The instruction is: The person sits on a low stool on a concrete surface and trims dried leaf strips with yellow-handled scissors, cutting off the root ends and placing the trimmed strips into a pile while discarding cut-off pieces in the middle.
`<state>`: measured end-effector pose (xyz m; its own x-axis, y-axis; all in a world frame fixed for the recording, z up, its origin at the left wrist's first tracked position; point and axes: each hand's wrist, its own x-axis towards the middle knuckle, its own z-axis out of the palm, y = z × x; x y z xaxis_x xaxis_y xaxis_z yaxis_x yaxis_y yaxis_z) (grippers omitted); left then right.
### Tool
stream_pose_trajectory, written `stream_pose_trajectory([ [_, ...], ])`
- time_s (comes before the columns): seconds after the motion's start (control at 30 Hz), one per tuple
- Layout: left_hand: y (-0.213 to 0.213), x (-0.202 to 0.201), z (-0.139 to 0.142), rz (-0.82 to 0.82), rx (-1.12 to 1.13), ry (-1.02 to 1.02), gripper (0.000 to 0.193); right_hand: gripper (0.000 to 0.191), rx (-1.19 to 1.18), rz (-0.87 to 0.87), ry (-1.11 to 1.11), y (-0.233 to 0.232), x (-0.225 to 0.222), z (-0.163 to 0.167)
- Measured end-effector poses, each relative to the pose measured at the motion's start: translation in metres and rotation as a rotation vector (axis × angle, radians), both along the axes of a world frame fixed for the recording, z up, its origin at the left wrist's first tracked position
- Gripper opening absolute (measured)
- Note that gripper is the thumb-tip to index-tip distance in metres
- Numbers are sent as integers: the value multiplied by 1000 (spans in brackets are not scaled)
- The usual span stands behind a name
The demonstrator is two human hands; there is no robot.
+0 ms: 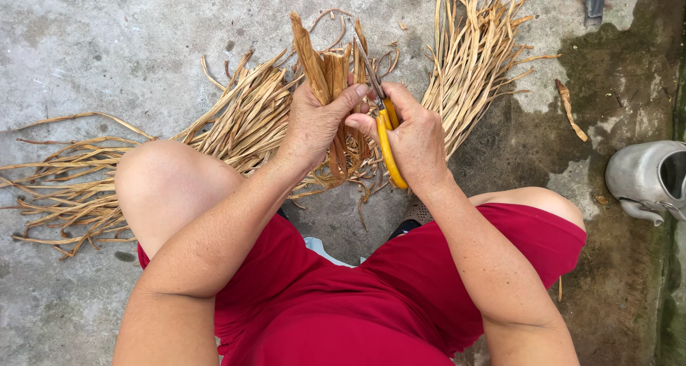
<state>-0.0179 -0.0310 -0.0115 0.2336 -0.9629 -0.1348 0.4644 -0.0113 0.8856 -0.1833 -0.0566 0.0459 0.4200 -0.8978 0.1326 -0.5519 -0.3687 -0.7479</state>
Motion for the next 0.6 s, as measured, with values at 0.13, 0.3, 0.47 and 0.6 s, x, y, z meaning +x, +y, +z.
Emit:
stream_pose_trajectory([
  [0.13,4,-1,0,9,-30,-129,20,40,193,-29,-154,-5,-1,-4],
  [0.3,6,-2,8,-73,36,-154,25,37,301,20,-473,-12,-1,-9],
  [0.47,5,-14,16,-86,94,-451,38,48,189,111,-655,-8,1,-12],
  [0.6,11,-22,17,-73,16,-756,42,51,158,90,-657,-8,3,-14],
])
